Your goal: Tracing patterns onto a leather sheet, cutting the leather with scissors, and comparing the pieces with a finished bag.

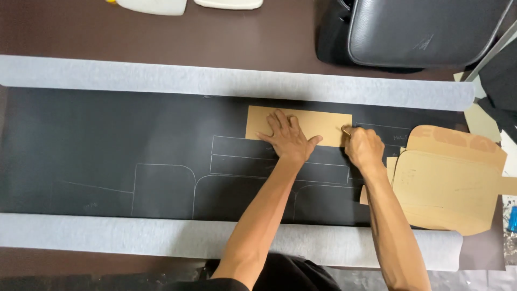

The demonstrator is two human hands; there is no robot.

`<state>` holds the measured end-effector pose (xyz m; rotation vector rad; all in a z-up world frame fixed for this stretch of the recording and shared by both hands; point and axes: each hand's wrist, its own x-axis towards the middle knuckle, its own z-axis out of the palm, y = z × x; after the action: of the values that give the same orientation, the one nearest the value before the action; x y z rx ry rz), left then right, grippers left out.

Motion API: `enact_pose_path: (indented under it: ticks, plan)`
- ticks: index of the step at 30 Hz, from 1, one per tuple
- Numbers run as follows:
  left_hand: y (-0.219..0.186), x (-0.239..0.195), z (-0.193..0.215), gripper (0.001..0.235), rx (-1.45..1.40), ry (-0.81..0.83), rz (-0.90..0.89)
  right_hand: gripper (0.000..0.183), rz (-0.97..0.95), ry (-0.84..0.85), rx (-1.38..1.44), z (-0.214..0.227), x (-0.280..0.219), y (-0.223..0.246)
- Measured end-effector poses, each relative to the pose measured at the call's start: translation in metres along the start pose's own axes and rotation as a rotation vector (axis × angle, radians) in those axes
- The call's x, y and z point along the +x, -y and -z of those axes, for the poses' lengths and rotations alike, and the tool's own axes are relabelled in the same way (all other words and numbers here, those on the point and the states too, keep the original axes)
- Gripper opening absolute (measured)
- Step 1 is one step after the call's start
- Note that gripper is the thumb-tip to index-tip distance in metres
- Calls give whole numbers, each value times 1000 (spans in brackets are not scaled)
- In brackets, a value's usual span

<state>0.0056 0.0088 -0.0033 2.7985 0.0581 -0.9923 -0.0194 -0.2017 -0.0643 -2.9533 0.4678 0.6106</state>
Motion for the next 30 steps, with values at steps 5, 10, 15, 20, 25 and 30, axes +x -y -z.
enact_pose_path:
  ticks: [5,10,15,20,25,30]
  plan:
    - [4,-8,7,91,-39,-5,-16,29,4,-15,-30,18,-17,21]
    - [3,-2,-2,94,-25,13,-16,38,24,2,110,56,-33,42]
    - [3,7,-13,93,-29,-8,-33,36,537,-417,734,78,-34,97]
    - [2,14,-20,91,3,9,-40,37,742,-177,823,81,-25,161]
    - [2,3,-5,80,210,108,2,28,873,63,750,80,-26,203]
    - [-1,19,-30,68,192,138,-5,14,952,106,623,62,-19,220]
